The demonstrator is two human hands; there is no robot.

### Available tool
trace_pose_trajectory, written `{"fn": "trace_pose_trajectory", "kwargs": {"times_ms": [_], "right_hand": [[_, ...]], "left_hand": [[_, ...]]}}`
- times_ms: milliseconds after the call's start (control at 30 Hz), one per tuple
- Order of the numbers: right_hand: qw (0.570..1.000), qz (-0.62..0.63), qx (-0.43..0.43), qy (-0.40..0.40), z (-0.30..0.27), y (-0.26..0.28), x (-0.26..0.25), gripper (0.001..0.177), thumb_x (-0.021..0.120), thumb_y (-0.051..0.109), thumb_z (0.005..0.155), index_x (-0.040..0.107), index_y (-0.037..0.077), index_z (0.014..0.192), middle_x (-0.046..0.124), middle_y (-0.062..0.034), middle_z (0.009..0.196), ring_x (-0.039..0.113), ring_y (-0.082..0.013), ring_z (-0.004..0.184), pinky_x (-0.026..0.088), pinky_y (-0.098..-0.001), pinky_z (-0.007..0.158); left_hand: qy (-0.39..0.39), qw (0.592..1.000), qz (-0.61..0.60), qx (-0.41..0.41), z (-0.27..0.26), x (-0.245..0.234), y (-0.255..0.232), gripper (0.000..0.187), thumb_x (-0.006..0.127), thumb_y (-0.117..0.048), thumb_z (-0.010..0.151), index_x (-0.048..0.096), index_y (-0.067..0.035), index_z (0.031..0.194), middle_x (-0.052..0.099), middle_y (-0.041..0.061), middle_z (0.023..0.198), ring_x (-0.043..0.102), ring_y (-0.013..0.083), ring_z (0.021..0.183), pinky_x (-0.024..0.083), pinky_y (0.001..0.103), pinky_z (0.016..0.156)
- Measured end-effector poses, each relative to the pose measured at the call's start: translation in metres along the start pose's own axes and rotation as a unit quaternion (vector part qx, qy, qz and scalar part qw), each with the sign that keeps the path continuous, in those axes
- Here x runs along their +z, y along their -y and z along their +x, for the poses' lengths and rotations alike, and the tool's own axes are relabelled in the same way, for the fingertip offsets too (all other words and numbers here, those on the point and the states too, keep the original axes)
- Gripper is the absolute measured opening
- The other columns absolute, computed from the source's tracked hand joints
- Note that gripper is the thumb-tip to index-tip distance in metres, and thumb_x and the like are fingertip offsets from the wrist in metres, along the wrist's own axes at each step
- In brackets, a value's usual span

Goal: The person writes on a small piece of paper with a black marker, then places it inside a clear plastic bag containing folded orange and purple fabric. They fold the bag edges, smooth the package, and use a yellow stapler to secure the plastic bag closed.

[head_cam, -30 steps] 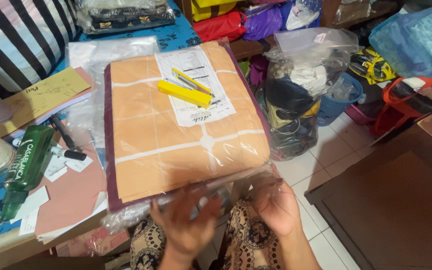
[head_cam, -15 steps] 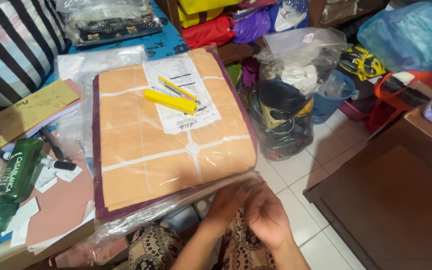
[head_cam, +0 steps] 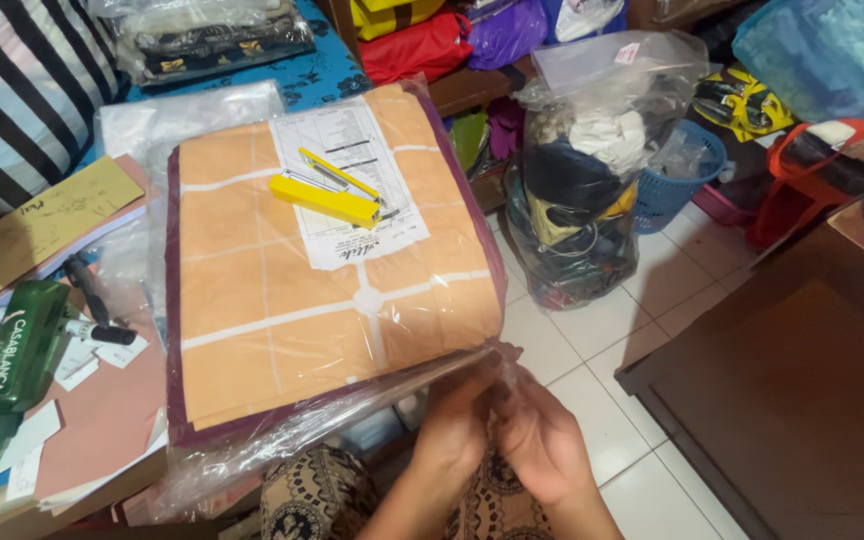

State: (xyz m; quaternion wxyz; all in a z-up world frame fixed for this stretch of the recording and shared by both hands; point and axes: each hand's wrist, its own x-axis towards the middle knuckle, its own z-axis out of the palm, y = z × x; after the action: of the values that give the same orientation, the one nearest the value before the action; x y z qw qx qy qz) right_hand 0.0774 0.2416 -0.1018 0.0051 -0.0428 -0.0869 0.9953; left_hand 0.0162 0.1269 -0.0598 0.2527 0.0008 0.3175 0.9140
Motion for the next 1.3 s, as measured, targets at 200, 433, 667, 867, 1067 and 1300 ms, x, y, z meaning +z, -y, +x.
{"fn": "trace_pose_trajectory", "kwargs": {"times_ms": [200, 433, 667, 867, 1067, 1300], "right_hand": [[0.667, -0.600, -0.441, 0.002, -0.018, -0.007, 0.028, 0.045, 0.075, 0.003, 0.080, 0.059, 0.002, 0.122, 0.058, -0.0174, 0.124, 0.060, -0.0320, 0.114, 0.052, -0.0398, 0.094], [0.495, -0.723, -0.483, 0.014, 0.000, 0.001, 0.049, 0.026, 0.079, 0.004, 0.079, 0.070, 0.003, 0.104, 0.068, -0.0133, 0.109, 0.070, -0.0217, 0.096, 0.058, -0.0300, 0.081], [0.710, -0.590, -0.384, -0.021, 0.004, 0.006, 0.034, 0.008, 0.072, 0.000, 0.086, 0.069, 0.000, 0.094, 0.071, -0.0119, 0.093, 0.070, -0.0178, 0.078, 0.058, -0.0289, 0.067], [0.897, -0.346, -0.257, 0.098, 0.014, 0.014, 0.040, 0.001, 0.064, -0.003, 0.096, 0.063, -0.003, 0.095, 0.069, -0.0145, 0.088, 0.065, -0.0198, 0.070, 0.056, -0.0320, 0.065], [0.883, -0.373, -0.275, 0.078, 0.011, 0.009, 0.074, 0.009, 0.065, 0.002, 0.100, 0.066, -0.006, 0.106, 0.070, -0.0157, 0.091, 0.068, -0.0209, 0.076, 0.056, -0.0347, 0.072], [0.738, -0.554, -0.381, 0.049, -0.001, -0.017, 0.104, 0.024, 0.068, -0.006, 0.092, 0.067, -0.006, 0.116, 0.071, -0.0136, 0.109, 0.072, -0.0199, 0.093, 0.057, -0.0306, 0.078]], "left_hand": [[0.004, 0.998, -0.013, 0.067, 0.002, 0.002, 0.012, 0.019, 0.074, -0.001, 0.086, 0.069, -0.002, 0.104, 0.071, 0.007, 0.097, 0.066, 0.0183, 0.095, 0.052, 0.034, 0.087], [0.000, 0.998, -0.011, 0.059, 0.006, -0.002, 0.013, 0.017, 0.074, -0.001, 0.086, 0.069, -0.005, 0.101, 0.071, 0.005, 0.096, 0.066, 0.0189, 0.094, 0.052, 0.036, 0.087], [0.050, 0.934, 0.292, 0.201, -0.025, 0.002, -0.007, 0.016, 0.067, -0.017, 0.098, 0.073, -0.003, 0.100, 0.074, 0.008, 0.094, 0.072, 0.0203, 0.087, 0.057, 0.033, 0.087], [0.046, 0.518, 0.634, 0.572, -0.071, 0.005, -0.038, 0.014, 0.076, -0.020, 0.094, 0.069, -0.013, 0.104, 0.070, 0.004, 0.109, 0.066, 0.0244, 0.104, 0.049, 0.037, 0.098], [-0.070, 0.352, 0.731, 0.581, -0.066, 0.017, -0.087, 0.027, 0.072, -0.017, 0.093, 0.071, -0.013, 0.119, 0.064, 0.003, 0.121, 0.056, 0.0215, 0.117, 0.032, 0.048, 0.108], [-0.023, 0.385, 0.738, 0.554, -0.065, 0.008, -0.097, 0.028, 0.066, -0.018, 0.093, 0.069, -0.016, 0.120, 0.060, -0.002, 0.109, 0.056, 0.0178, 0.108, 0.028, 0.050, 0.112]]}}
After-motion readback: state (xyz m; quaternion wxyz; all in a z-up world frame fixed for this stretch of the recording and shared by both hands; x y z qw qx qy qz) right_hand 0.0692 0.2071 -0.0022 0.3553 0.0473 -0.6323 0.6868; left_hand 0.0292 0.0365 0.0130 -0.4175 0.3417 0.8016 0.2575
